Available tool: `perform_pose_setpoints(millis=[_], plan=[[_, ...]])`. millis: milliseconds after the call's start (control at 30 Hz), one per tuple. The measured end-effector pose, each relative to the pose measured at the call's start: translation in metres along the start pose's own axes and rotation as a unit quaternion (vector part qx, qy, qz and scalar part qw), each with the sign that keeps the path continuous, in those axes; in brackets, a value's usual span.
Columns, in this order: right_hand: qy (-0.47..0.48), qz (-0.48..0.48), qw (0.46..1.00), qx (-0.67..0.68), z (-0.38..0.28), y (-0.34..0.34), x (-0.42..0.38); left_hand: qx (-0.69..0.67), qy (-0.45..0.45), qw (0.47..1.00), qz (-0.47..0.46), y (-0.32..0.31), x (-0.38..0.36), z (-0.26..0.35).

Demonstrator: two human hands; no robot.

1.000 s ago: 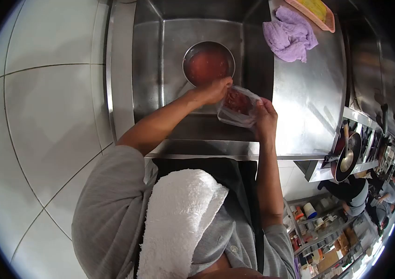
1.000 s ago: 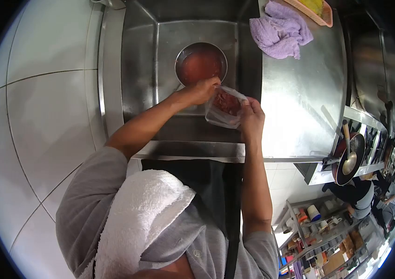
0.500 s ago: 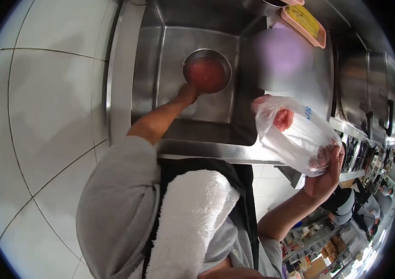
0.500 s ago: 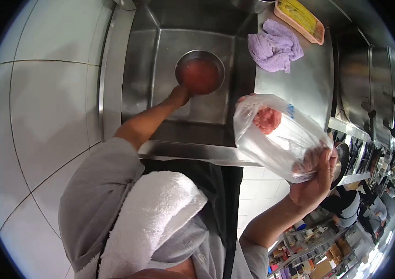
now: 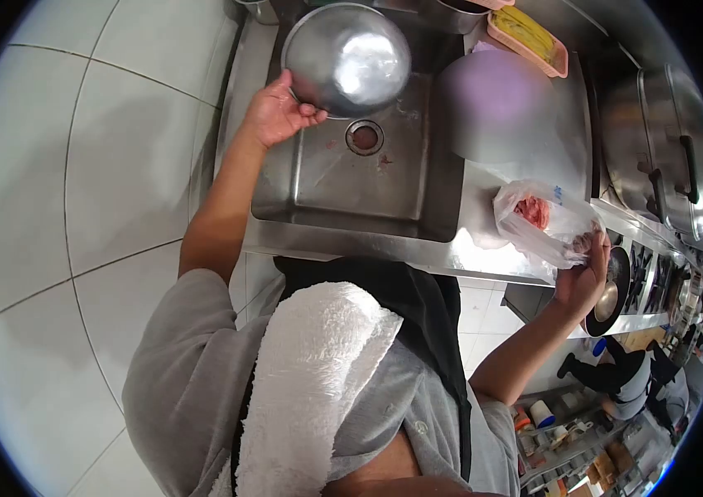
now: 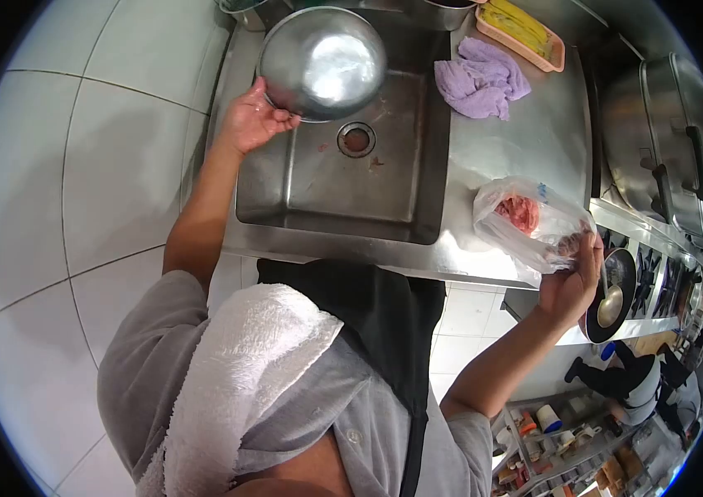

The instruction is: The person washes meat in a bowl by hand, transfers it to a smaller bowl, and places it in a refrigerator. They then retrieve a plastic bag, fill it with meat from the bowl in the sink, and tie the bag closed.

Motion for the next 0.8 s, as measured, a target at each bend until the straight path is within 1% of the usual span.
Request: perform_pose_setpoints(millis=[33,67,100,133,167,200,233,267,300,367,400,467,500,533,567,600,633,667,700,733,767,800], plan=[[-0.001,-0.008,1.000,0.008,0.001,0.007,0.002,0.019,0.011,1.000,-0.007,-0.006,-0.007,0.005],[-0.015,-0.057,0.998,0.028,0.002,0.017,0.002,0.039,0.019,0.999,-0.015,-0.012,-0.014,0.012],[-0.010,-0.102,0.995,0.006,0.004,0.035,0.005,0.061,0.023,0.998,-0.025,-0.020,-0.021,0.022],[0.007,-0.151,0.988,-0.014,0.007,0.049,0.008,0.091,0.053,0.991,-0.081,-0.026,-0.029,0.030],[-0.006,-0.080,0.997,0.012,0.010,0.055,0.000,0.126,0.029,0.990,-0.064,-0.026,-0.043,0.032],[0.018,0.079,0.996,0.036,0.004,0.033,-0.003,0.245,0.000,0.969,0.003,-0.057,-0.059,0.039],[0.043,0.035,0.998,0.033,-0.002,0.020,-0.004,0.334,-0.013,0.941,-0.050,-0.077,-0.068,0.055],[0.041,-0.045,0.998,0.022,0.005,0.041,0.001,0.354,-0.063,0.930,-0.076,-0.114,-0.083,0.068],[0.061,-0.099,0.991,0.064,-0.003,0.029,-0.003,0.363,-0.100,0.921,-0.095,-0.150,-0.098,0.080],[0.043,-0.097,0.991,0.079,-0.003,0.037,-0.002,0.354,-0.211,0.898,-0.154,-0.211,-0.120,0.107],[0.049,-0.108,0.989,0.088,-0.005,0.039,-0.001,0.343,-0.254,0.886,-0.180,-0.238,-0.131,0.112],[0.048,-0.116,0.987,0.105,0.004,0.043,0.003,0.283,-0.325,0.871,-0.238,-0.287,-0.131,0.135],[0.050,-0.120,0.986,0.104,0.004,0.044,0.001,0.282,-0.354,0.858,-0.244,-0.313,-0.131,0.145],[0.051,-0.123,0.986,0.102,0.003,0.044,0.001,0.270,-0.374,0.840,-0.287,-0.340,-0.129,0.154],[0.051,-0.124,0.986,0.101,0.002,0.042,0.001,0.248,-0.407,0.835,-0.275,-0.358,-0.119,0.170],[0.049,-0.127,0.986,0.098,0.001,0.040,-0.002,0.238,-0.422,0.825,-0.291,-0.373,-0.109,0.183],[0.050,-0.115,0.987,0.100,0.000,0.038,-0.005,0.227,-0.407,0.819,-0.335,-0.381,-0.097,0.199],[0.050,-0.104,0.988,0.102,0.000,0.035,-0.007,0.221,-0.409,0.814,-0.349,-0.384,-0.082,0.213],[0.053,-0.093,0.989,0.105,0.001,0.035,-0.009,0.174,-0.428,0.839,-0.288,-0.386,-0.071,0.218],[0.064,-0.113,0.986,0.109,0.003,0.038,-0.010,0.127,-0.444,0.858,-0.226,-0.390,-0.059,0.219],[0.065,-0.104,0.986,0.110,0.002,0.038,-0.014,0.077,-0.456,0.872,-0.162,-0.391,-0.048,0.220],[0.067,-0.093,0.987,0.110,0.001,0.034,-0.016,0.044,-0.435,0.883,-0.173,-0.393,-0.032,0.226]])
Point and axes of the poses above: each hand's wrist, its own x-axis towards the middle knuckle, its own y-axis out of the back of the hand, z = x × y, the point moved 4 cm from there along x, towards the middle knuckle, and after that the axes turned 13 degrees about -z, right-handed, at the moved point
